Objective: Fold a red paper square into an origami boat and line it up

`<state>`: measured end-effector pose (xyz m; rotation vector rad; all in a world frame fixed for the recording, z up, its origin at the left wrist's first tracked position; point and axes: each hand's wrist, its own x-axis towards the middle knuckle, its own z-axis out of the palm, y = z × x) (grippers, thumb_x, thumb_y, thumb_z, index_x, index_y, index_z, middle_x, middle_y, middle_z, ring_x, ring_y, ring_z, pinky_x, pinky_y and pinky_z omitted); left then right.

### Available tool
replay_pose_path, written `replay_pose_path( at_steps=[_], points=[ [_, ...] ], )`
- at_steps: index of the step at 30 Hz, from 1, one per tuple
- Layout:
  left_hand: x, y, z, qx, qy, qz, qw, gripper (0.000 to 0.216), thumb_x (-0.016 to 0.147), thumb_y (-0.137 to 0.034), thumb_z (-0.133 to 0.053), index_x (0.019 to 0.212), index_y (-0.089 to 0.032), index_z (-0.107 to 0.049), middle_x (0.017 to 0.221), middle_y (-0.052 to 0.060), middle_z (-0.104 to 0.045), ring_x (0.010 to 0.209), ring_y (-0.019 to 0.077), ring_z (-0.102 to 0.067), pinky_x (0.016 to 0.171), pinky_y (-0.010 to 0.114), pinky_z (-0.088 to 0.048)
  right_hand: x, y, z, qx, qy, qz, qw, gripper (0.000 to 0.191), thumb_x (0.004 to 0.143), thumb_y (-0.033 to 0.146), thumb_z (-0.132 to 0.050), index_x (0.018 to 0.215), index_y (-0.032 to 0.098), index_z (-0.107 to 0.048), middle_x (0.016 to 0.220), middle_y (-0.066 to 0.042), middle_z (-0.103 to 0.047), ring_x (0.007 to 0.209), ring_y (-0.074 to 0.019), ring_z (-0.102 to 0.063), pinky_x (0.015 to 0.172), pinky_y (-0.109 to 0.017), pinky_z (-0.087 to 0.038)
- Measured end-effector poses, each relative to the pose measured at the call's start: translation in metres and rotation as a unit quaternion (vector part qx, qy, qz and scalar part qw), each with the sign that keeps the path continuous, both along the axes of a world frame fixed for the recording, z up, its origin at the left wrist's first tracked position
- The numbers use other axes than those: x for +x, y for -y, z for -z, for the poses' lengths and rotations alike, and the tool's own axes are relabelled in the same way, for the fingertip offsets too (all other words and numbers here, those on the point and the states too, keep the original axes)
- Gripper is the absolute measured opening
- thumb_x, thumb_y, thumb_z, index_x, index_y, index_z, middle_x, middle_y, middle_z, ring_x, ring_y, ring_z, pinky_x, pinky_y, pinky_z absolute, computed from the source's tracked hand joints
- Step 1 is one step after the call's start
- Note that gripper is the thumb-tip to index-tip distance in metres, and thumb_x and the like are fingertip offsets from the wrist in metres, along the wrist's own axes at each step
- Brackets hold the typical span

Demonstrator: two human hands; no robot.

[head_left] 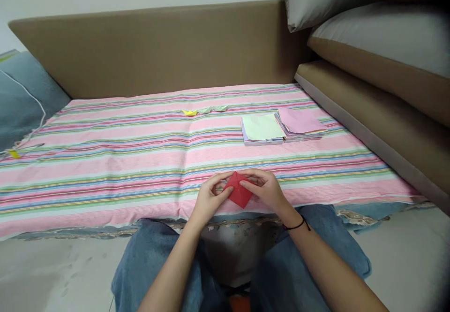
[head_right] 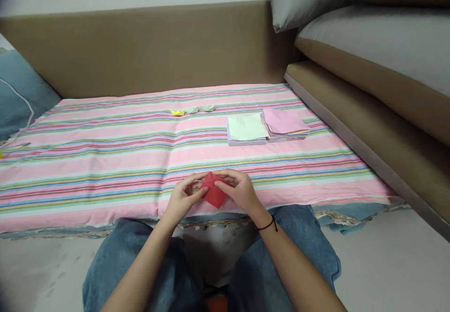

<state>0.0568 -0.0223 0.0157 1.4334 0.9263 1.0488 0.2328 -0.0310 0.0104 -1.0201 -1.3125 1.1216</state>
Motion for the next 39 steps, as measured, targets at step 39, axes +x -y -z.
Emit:
replay_pose_path(
  at_steps=[39],
  points=[
    [-0.005,0.003,-0.012,-0.029,0.060,0.088,0.994,0.010,0.074,-0.024,-0.066,0.075,-0.014,-0.062,0.077,0.002,-0.056,0.068,0.0119,-0.058,0.062,0.024,-0.052,0.004,0.006,-0.005,-0.152,-0.119,-0.113,0.975,0.060,0.061,0.026,-0.078,0.113,0.024,-0.048,0.060,0.005,-0.062,0.051,-0.0118,-0.058,0.049,-0.021,-0.041]
  ],
)
